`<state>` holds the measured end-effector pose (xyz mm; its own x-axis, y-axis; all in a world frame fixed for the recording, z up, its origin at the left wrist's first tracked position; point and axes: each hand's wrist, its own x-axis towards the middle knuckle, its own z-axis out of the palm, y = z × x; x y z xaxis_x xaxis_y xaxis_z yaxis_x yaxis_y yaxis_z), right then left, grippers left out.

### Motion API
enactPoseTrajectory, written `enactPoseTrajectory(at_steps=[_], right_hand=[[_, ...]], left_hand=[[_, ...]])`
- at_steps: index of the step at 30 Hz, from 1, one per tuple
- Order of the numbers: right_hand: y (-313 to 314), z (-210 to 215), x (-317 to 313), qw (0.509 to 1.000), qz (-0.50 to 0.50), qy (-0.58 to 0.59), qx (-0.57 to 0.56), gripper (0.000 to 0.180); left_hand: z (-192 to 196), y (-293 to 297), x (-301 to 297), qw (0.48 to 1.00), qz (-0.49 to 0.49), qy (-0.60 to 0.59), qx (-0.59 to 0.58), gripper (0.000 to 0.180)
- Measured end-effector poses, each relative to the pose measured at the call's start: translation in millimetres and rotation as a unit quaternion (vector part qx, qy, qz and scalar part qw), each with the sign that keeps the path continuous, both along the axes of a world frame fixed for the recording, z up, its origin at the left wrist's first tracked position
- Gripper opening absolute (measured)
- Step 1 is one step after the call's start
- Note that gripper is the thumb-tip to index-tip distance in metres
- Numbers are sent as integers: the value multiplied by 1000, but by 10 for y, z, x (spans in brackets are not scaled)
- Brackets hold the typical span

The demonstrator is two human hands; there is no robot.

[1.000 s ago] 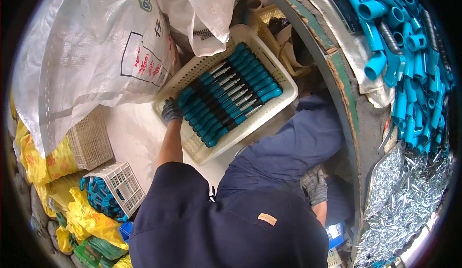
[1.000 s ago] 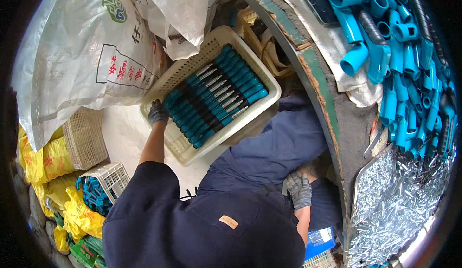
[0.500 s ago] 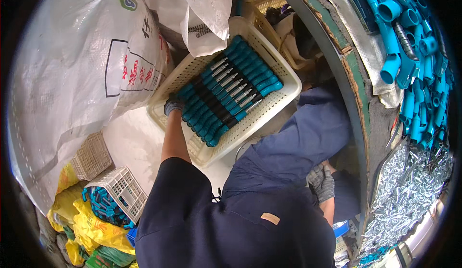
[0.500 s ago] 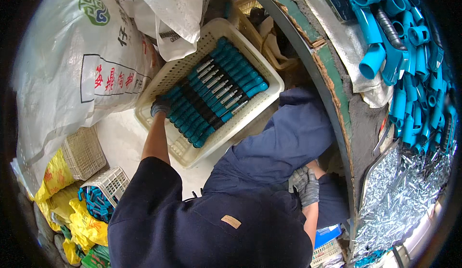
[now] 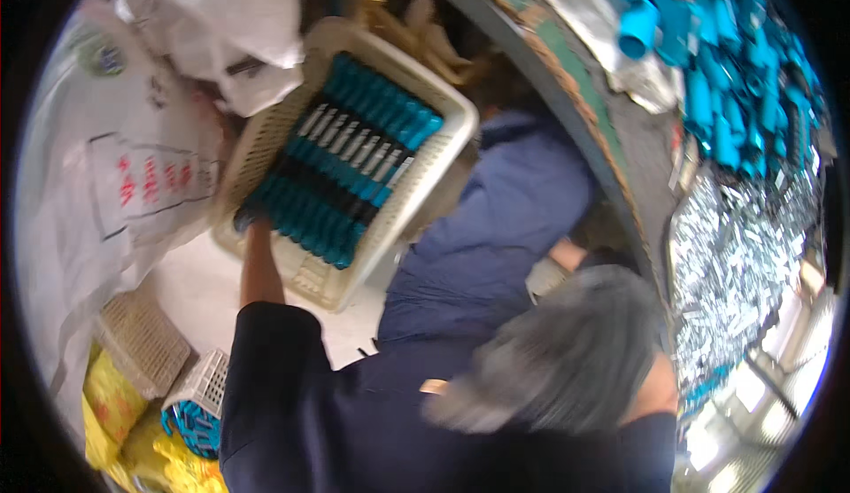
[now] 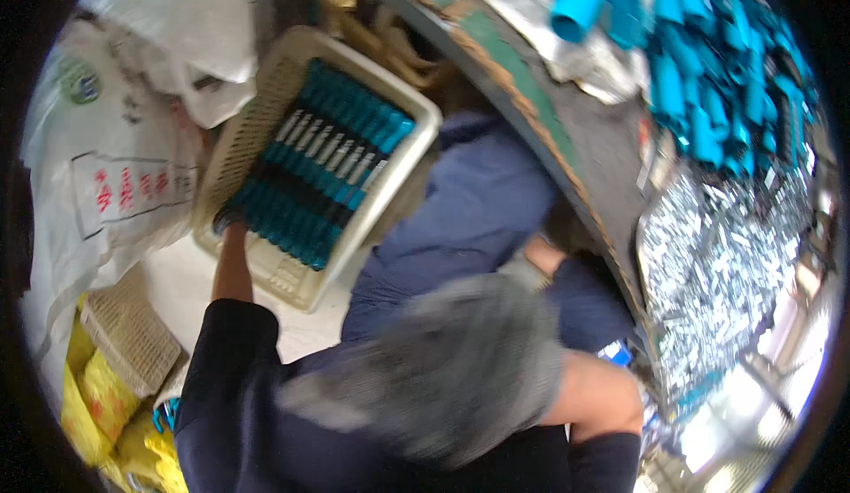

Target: Assembling metal cylinders, springs, and small pins into plastic handles at a factory workstation.

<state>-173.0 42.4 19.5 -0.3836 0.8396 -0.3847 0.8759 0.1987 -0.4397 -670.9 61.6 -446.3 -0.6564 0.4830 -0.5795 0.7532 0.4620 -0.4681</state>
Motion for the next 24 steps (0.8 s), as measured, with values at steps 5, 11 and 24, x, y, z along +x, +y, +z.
enactPoseTrajectory(at_steps=[5, 11, 24], right_hand=[[-91, 88, -925, 998, -18, 21, -49, 33], [-84, 339, -377, 976, 63, 187, -95, 32], [-708, 674, -1029, 949, -71, 307, -24, 38]], left_hand=[[213, 162, 238, 995, -67, -44, 58, 36], [-459, -2, 3, 927, -262, -174, 205, 34], [-426, 58, -461, 916, -365, -137, 90, 45]])
